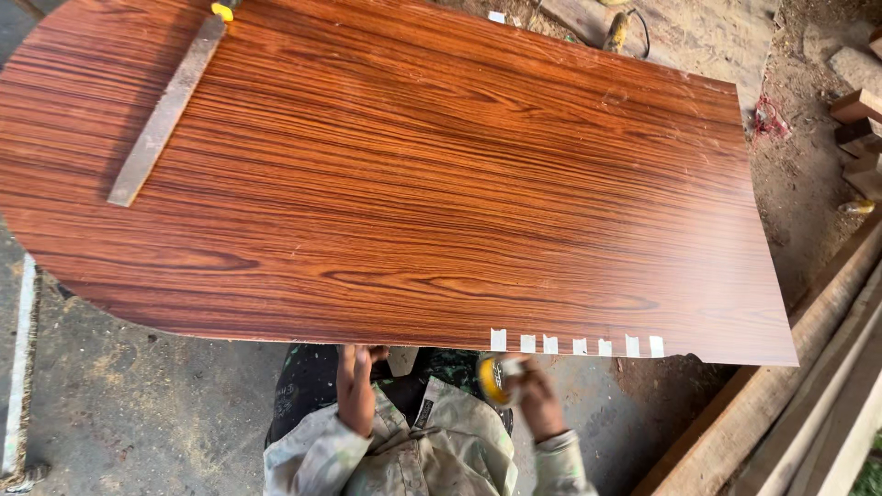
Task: The person smooths a large wood-veneer panel by hand, then uses a metal file to round one corner. Afterward, they apply small pieces of masking tape along the panel's edge.
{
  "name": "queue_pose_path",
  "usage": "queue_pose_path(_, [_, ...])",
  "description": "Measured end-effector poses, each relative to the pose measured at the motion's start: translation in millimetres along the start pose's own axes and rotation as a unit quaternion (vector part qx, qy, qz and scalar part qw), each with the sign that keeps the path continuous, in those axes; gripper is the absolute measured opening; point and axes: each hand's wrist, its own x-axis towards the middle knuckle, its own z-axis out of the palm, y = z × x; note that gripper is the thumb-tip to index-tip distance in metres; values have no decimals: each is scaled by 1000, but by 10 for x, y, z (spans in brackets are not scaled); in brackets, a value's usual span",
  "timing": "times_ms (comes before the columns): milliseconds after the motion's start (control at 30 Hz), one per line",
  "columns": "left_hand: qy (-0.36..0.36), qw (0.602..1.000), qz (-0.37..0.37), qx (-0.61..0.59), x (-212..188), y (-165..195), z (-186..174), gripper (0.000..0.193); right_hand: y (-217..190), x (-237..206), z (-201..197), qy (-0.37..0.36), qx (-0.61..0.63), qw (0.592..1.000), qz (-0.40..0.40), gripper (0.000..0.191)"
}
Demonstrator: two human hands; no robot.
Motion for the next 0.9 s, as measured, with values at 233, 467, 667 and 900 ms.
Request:
queue_pose_path(233, [-299, 920, 140, 213, -220, 225, -62, 50, -18, -367, 944, -360, -123, 922, -70, 57])
queue_pose_path(467, [-298, 905, 120, 279, -275, 538, 177, 21, -249, -577, 1036, -344, -128, 926, -82, 56])
queue_pose_path(667, [-311, 822, 292, 377, -294, 637, 289, 13, -141, -707, 1009, -257, -68, 962, -66, 70])
queue_pose_path(900, [-271, 739, 392, 476, 53, 645, 664, 16, 116, -473, 1109, -92, -52, 987, -120, 30])
